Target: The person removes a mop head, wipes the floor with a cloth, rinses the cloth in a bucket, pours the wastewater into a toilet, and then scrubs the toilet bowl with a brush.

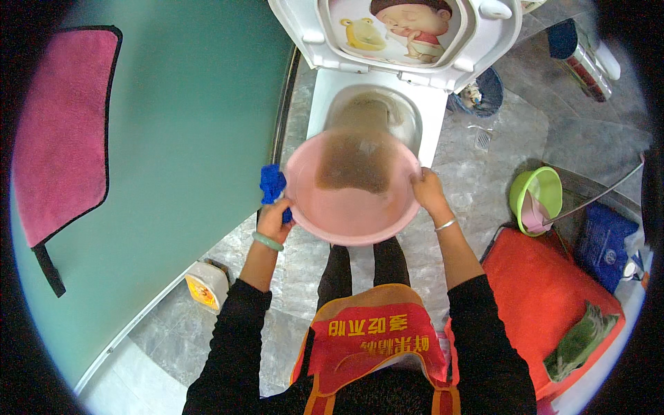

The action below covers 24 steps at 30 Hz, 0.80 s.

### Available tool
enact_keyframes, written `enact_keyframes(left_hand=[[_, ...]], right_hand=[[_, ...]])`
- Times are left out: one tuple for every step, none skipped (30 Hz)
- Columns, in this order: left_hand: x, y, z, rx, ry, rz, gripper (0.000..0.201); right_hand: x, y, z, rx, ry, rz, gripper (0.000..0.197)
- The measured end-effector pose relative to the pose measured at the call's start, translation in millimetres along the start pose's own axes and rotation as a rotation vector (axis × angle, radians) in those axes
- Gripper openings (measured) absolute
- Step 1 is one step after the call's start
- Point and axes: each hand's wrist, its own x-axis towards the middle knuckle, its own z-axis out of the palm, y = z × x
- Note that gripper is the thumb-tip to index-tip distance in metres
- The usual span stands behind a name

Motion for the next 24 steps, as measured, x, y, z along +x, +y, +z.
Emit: enact_keyframes(left_hand=[[-2.1, -15.3, -3.9, 0.013, -0.056, 0.035, 0.024], [-4.1, -38.8, -10.8, 0.109, -0.081, 0.114, 0.025], [-10.8, -52.6, -6.2, 0.125, -0.074, 0.094, 0.025], [-19.6, -65.0, -1.4, 0.142, -0.064, 0.075, 0.025], [-28.8, -70.7, 7.7, 0.077, -0.03, -0.048, 0.026], [-22.3, -83.6, 4.6, 0.054, -0.108, -0.039, 0.024], [-17.2, -90.8, 10.5, 0.05, -0.065, -0.018, 0.023], [-7.1, -94.7, 12.9, 0.056, -0.045, 0.008, 0.024], [-0.2, -90.3, 17.1, 0.065, -0.02, 0.041, 0.024], [3.3, -84.0, 16.1, 0.109, -0.05, 0.043, 0.026], [5.2, -73.8, 18.4, 0.065, -0.052, 0.016, 0.027], [1.9, -62.1, 20.5, 0.081, -0.055, 0.045, 0.027], [-2.7, -51.1, 22.9, 0.097, -0.057, 0.074, 0.028], [-7.8, -41.7, 23.6, 0.119, -0.057, 0.085, 0.028], [-13.0, -32.8, 25.0, 0.141, -0.058, 0.096, 0.029], [-17.5, -22.7, 28.7, 0.164, -0.066, 0.106, 0.03], [-20.1, -11.8, 33.5, 0.169, -0.058, 0.131, 0.028], [-22.9, -1.4, 39.8, 0.171, -0.052, 0.153, 0.026], [-21.3, 7.6, 43.8, 0.172, -0.046, 0.175, 0.025], [-16.1, 18.8, 43.1, 0.205, -0.058, 0.182, 0.027], [-22.1, 31.7, 60.2, 0.143, -0.049, 0.203, 0.026], [-18.3, 41.6, 66.2, 0.144, -0.056, 0.2, 0.025], [-18.7, 53.4, 67.0, 0.142, -0.048, 0.199, 0.025], [-18.3, 61.3, 71.3, 0.151, -0.063, 0.198, 0.025]], right_hand=[[-9.6, -13.3, -12.1, -0.048, 0.029, -0.035, 0.031], [-18.0, -17.6, -20.4, -0.012, 0.077, -0.075, 0.031], [-27.0, -17.4, -28.1, 0.025, 0.124, -0.115, 0.032], [-32.4, -18.0, -35.5, 0.064, 0.168, -0.156, 0.033], [-34.8, -16.7, -43.5, 0.083, 0.195, -0.178, 0.034], [-36.6, -15.3, -51.1, 0.101, 0.222, -0.2, 0.035], [-38.2, -15.4, -56.9, 0.119, 0.247, -0.222, 0.036], [-35.8, -20.4, -62.2, 0.147, 0.247, -0.217, 0.037], [-30.1, -18.1, -61.2, 0.111, 0.246, -0.184, 0.037], [-23.9, -12.1, -57.0, 0.074, 0.244, -0.151, 0.038], [-17.6, -6.1, -49.1, 0.047, 0.243, -0.124, 0.038], [-18.2, -1.7, -37.7, 0.135, 0.275, -0.163, 0.038], [-19.7, 5.4, -28.8, 0.187, 0.276, -0.146, 0.038], [-23.3, 14.5, -18.9, 0.242, 0.278, -0.125, 0.038], [-26.2, 26.2, -7.6, 0.296, 0.282, -0.105, 0.038], [-25.8, 50.3, 9.8, 0.333, 0.322, -0.08, 0.038], [-28.2, 50.2, 14.0, 0.319, 0.275, -0.024, 0.037], [-31.2, 48.2, 17.1, 0.302, 0.227, 0.03, 0.035], [-32.8, 47.1, 17.8, 0.284, 0.179, 0.085, 0.034], [-27.5, 62.4, 30.9, 0.263, 0.157, 0.073, 0.034], [-23.7, 73.9, 42.8, 0.384, 0.093, 0.092, 0.033], [-20.9, 78.4, 54.8, 0.509, 0.027, 0.107, 0.031], [-20.5, 74.6, 65.6, 0.637, -0.055, 0.119, 0.03], [-26.2, 46.2, 57.0, 0.73, -0.123, 0.377, 0.024]])
